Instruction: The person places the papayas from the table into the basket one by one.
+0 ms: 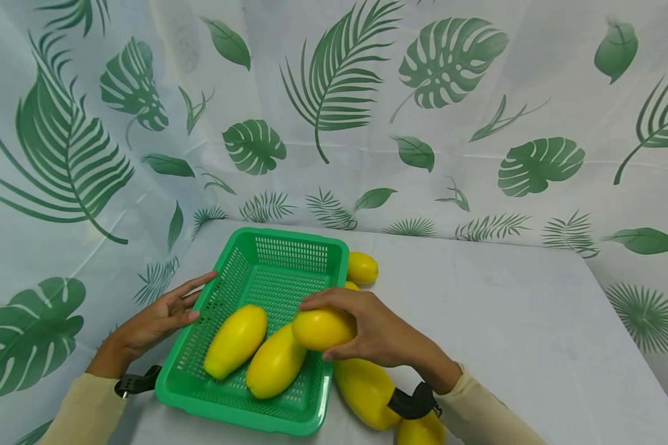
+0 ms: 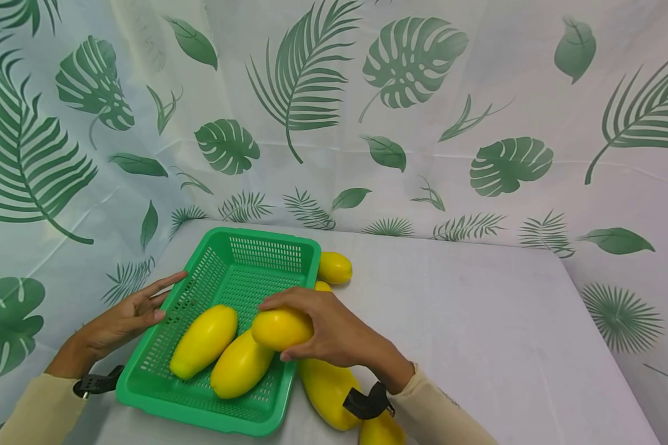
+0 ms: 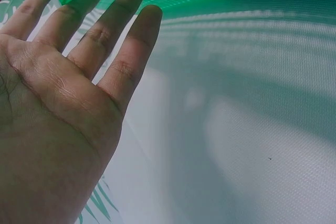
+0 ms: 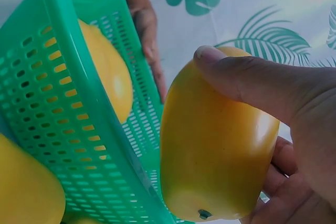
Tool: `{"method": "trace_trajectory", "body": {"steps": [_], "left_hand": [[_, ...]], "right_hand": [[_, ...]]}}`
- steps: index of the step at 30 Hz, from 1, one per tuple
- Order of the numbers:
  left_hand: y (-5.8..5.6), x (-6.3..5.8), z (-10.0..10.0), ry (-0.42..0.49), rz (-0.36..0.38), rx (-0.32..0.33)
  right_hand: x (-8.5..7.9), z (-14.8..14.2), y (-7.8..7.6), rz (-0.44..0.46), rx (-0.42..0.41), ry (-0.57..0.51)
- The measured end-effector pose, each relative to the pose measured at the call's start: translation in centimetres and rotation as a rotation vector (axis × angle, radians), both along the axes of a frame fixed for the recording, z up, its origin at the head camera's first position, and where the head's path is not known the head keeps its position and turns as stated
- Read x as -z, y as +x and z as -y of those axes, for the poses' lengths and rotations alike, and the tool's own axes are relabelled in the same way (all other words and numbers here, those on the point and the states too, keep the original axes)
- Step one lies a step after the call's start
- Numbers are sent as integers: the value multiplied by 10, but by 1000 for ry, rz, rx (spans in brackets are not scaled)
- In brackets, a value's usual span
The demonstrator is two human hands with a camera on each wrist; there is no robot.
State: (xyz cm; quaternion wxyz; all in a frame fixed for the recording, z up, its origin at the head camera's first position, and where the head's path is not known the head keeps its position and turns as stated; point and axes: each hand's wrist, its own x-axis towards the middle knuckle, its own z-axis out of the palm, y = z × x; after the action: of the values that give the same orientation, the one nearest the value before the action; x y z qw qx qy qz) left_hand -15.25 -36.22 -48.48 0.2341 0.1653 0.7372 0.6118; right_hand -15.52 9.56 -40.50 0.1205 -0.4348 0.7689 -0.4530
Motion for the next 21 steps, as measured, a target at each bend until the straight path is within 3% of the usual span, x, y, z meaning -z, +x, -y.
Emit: {"method": "trace_trajectory", "body": {"steps": [21], "left_hand": [[-1,1,-1,-4,16,-9]], "right_hand": [[3,16,-1,-18,-94,24]]}}
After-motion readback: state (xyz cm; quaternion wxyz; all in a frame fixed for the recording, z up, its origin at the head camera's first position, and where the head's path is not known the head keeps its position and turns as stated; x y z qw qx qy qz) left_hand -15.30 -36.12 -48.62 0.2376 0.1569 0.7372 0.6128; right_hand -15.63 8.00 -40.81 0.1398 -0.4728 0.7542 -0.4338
